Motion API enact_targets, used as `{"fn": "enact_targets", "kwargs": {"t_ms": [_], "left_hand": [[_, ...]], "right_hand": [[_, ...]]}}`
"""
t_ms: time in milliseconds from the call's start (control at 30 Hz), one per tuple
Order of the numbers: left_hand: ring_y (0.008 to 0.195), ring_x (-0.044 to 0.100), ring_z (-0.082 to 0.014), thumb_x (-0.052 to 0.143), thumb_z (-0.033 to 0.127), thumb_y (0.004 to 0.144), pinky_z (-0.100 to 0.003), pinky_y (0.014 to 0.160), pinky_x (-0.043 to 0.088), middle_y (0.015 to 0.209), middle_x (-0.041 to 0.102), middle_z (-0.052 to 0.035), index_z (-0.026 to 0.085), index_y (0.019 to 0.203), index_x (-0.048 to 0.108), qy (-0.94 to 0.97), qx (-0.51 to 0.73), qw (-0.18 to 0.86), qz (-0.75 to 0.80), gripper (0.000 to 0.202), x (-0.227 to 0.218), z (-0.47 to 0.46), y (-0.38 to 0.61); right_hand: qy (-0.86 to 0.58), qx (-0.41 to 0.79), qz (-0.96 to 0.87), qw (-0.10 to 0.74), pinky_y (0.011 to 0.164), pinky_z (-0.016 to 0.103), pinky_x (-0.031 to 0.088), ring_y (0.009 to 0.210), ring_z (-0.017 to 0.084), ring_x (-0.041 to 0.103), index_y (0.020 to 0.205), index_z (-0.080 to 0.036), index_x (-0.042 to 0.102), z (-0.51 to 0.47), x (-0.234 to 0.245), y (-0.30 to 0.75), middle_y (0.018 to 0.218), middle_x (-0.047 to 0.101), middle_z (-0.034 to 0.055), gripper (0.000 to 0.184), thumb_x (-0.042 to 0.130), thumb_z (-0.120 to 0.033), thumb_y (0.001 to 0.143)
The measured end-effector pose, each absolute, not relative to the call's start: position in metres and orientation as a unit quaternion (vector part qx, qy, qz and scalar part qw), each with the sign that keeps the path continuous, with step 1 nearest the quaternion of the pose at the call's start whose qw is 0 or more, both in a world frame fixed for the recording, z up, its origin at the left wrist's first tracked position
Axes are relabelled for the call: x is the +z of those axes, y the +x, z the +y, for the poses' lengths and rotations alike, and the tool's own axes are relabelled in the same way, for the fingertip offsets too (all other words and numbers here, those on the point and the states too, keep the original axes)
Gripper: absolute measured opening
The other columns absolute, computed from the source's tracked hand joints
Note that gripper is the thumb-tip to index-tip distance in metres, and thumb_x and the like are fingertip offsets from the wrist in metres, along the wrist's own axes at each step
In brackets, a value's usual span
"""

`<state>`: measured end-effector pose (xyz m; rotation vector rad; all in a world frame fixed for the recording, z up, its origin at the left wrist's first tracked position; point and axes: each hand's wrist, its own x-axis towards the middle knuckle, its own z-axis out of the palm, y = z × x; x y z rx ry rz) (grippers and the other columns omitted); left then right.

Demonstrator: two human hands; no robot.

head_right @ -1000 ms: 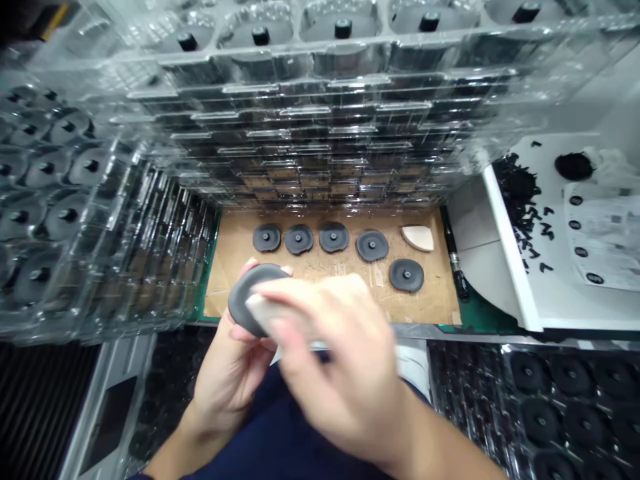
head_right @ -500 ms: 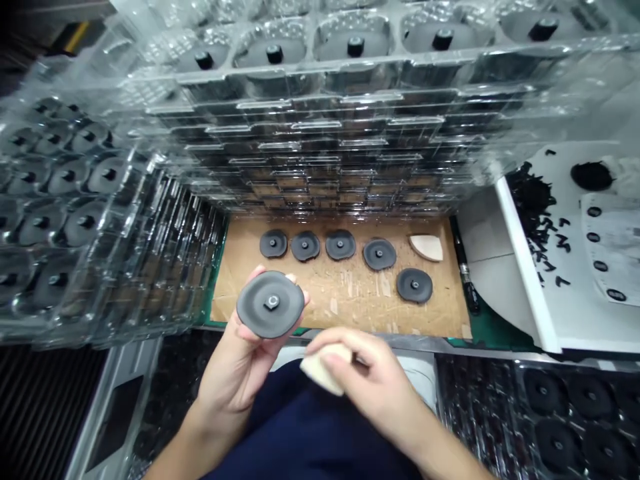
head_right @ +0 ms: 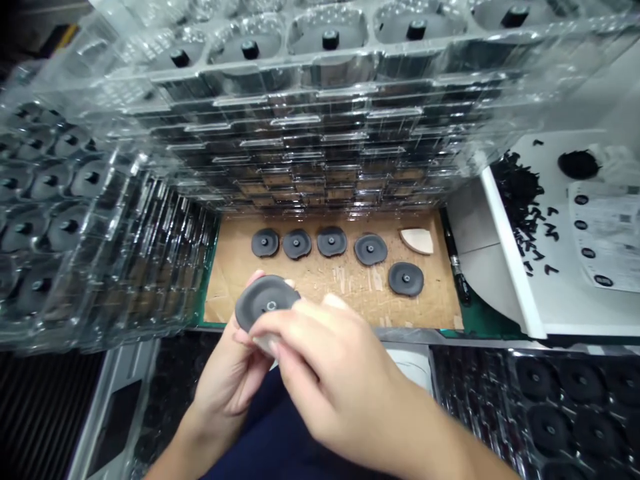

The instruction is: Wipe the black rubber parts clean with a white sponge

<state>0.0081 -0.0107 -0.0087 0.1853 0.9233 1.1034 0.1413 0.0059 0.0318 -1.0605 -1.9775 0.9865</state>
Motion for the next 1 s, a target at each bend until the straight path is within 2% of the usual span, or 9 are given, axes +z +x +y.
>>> {"fn": "enact_targets", "kwargs": {"t_ms": [100,200,300,467,600,667,767,867,1000], "left_hand": [[0.091,0.067,-0.0135,0.078,0.013,0.064,-0.018,0.080,0.052,0.105,0.072,-0.0009,0.028,0.115,0.061,0.072,0.495,0.773,0.390,0.056,-0.013,-0.011,0.011],[0.091,0.069,-0.0138,0.077,0.010,0.064,-0.018,0.078,0.053,0.105,0.072,0.0001,0.029,0.112,0.063,0.060,0.482,0.788,0.377,0.054,-0.013,-0.011,0.009],[0.091,0.070,-0.0186,0.078,0.016,0.065,-0.025,0.080,0.055,0.103,0.073,0.0010,0.031,0.105,0.066,0.045,0.478,0.801,0.357,0.044,-0.011,-0.008,0.004],[0.094,0.069,-0.0224,0.079,0.027,0.064,-0.030,0.084,0.055,0.106,0.072,-0.0019,0.029,0.107,0.064,0.065,0.476,0.818,0.316,0.045,-0.006,-0.003,0.007],[0.094,0.069,-0.0219,0.079,0.029,0.064,-0.030,0.083,0.055,0.106,0.071,-0.0015,0.029,0.110,0.063,0.074,0.467,0.819,0.325,0.048,-0.001,-0.005,0.014],[0.093,0.068,-0.0201,0.078,0.024,0.065,-0.027,0.082,0.055,0.105,0.071,-0.0025,0.027,0.114,0.062,0.077,0.459,0.813,0.350,0.051,0.000,-0.007,0.014],[0.095,0.067,-0.0175,0.077,0.018,0.066,-0.023,0.082,0.053,0.103,0.071,-0.0031,0.025,0.116,0.061,0.072,0.455,0.793,0.399,0.053,-0.003,-0.009,0.008],[0.093,0.067,-0.0166,0.079,0.014,0.062,-0.020,0.077,0.053,0.104,0.072,-0.0019,0.028,0.114,0.062,0.069,0.454,0.772,0.439,0.056,-0.007,-0.011,0.004],[0.090,0.068,-0.0187,0.081,0.023,0.061,-0.023,0.078,0.054,0.101,0.072,-0.0059,0.021,0.109,0.066,0.088,0.436,0.788,0.425,0.050,-0.006,-0.013,0.006]], "right_hand": [[-0.428,0.304,-0.754,0.394,0.070,0.031,0.041,0.079,0.017,0.059,0.106,-0.011,0.059,0.007,0.028,0.143,0.094,0.068,0.0071,0.022,0.046,-0.010,0.088],[-0.428,0.404,-0.725,0.357,0.070,0.027,0.044,0.078,0.014,0.061,0.104,-0.018,0.061,-0.002,0.017,0.156,0.092,0.069,0.0024,0.022,0.046,-0.013,0.089],[-0.496,0.498,-0.646,0.298,0.070,0.023,0.048,0.081,0.014,0.065,0.096,-0.024,0.065,-0.018,-0.009,0.178,0.091,0.070,-0.0012,0.017,0.049,-0.022,0.090],[-0.635,0.462,-0.522,0.333,0.070,0.026,0.051,0.086,0.019,0.066,0.095,-0.022,0.065,-0.027,-0.034,0.193,0.096,0.071,0.0020,0.019,0.052,-0.033,0.089],[-0.612,0.336,-0.554,0.453,0.075,0.026,0.049,0.092,0.017,0.063,0.103,-0.026,0.063,-0.011,0.006,0.172,0.103,0.068,-0.0003,0.017,0.054,-0.026,0.089],[-0.555,0.276,-0.625,0.475,0.078,0.029,0.046,0.092,0.017,0.061,0.105,-0.022,0.062,-0.003,0.026,0.158,0.103,0.068,0.0020,0.020,0.051,-0.019,0.089],[-0.461,0.299,-0.729,0.408,0.073,0.032,0.043,0.080,0.017,0.060,0.104,-0.015,0.061,0.001,0.039,0.143,0.093,0.069,0.0046,0.021,0.047,-0.012,0.088],[-0.421,0.383,-0.760,0.313,0.069,0.029,0.041,0.076,0.014,0.060,0.100,-0.016,0.062,0.004,0.035,0.138,0.090,0.069,0.0012,0.020,0.047,-0.010,0.088],[-0.456,0.267,-0.764,0.369,0.070,0.034,0.038,0.075,0.018,0.057,0.104,-0.010,0.061,0.008,0.031,0.135,0.087,0.068,0.0074,0.024,0.042,-0.012,0.090]]}}
